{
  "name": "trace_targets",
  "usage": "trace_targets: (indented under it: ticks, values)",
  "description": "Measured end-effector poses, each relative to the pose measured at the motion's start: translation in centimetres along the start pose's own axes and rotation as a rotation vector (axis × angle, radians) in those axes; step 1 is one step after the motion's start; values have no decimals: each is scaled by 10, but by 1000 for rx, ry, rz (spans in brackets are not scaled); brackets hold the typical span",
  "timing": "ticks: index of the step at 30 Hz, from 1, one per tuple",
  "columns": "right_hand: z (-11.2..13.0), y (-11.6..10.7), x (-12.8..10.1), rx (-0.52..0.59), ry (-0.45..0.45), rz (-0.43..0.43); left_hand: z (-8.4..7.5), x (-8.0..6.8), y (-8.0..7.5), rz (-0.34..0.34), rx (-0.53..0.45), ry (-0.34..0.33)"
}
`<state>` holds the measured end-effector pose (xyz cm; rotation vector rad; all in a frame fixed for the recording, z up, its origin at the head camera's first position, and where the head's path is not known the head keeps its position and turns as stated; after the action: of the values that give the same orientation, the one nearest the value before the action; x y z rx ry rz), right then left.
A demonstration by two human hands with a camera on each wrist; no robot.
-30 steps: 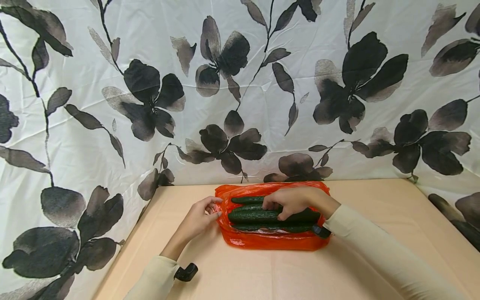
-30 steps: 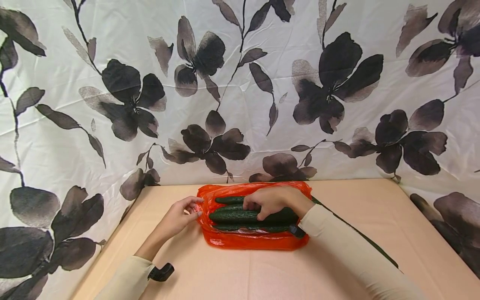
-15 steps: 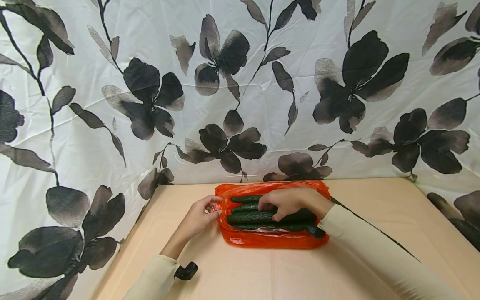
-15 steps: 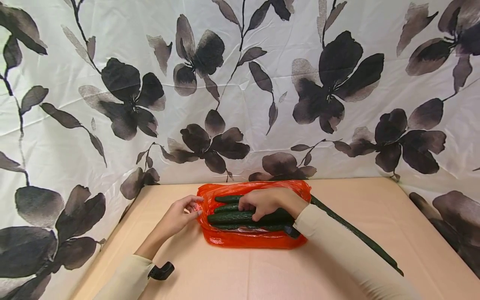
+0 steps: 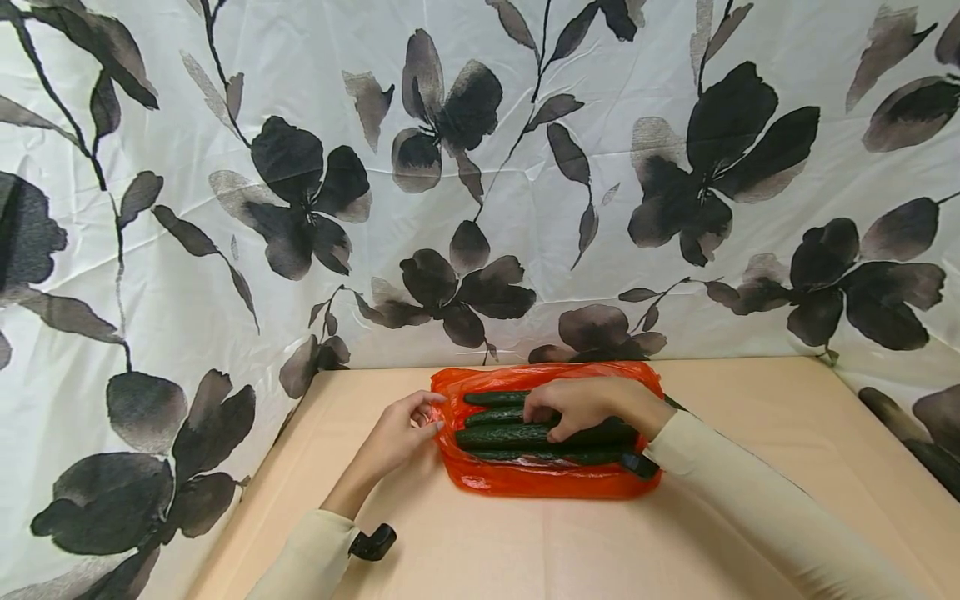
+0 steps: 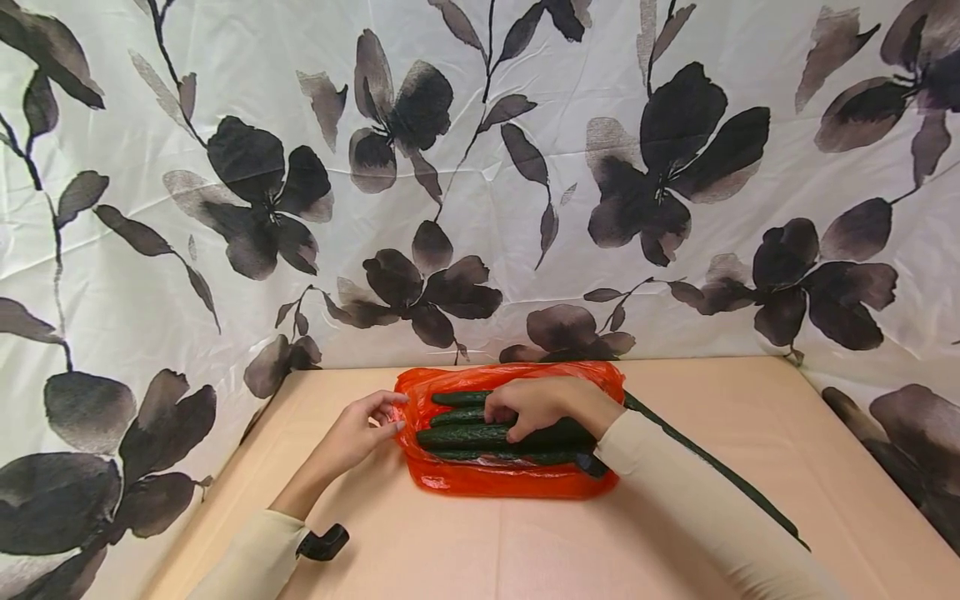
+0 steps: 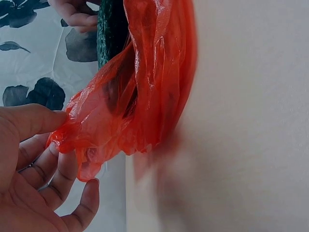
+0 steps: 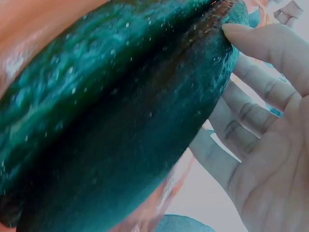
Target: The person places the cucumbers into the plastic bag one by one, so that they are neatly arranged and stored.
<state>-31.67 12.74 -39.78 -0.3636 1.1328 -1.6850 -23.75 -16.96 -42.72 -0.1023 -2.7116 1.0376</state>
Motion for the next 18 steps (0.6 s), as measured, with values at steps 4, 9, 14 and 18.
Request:
trace_targets:
  ticks: [4,9,14,18]
  values:
    - [-4,-2,-4,-2,-5,-16,1,1,0,-3,0,-7]
    - [-13,-5,-14,27,-31,-35,1,0,0,-5,5,-11]
    - [-21,-8,-28,80,-42,-61,1,0,-1,-1,12,-18]
    - [-25,-11,-38,132,-58,-71,0,0,-1,0,8,-17]
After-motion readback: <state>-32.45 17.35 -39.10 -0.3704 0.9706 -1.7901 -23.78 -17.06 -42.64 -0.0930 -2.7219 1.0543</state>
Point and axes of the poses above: each hand's wrist, its own x-axis towards the middle knuckle, its own y-axis out of the palm, z = x × y, the point moved 2 cm from there along x, towards the middle knuckle, and after that the axes turned 5 degrees about x, right-handed, at the moved point
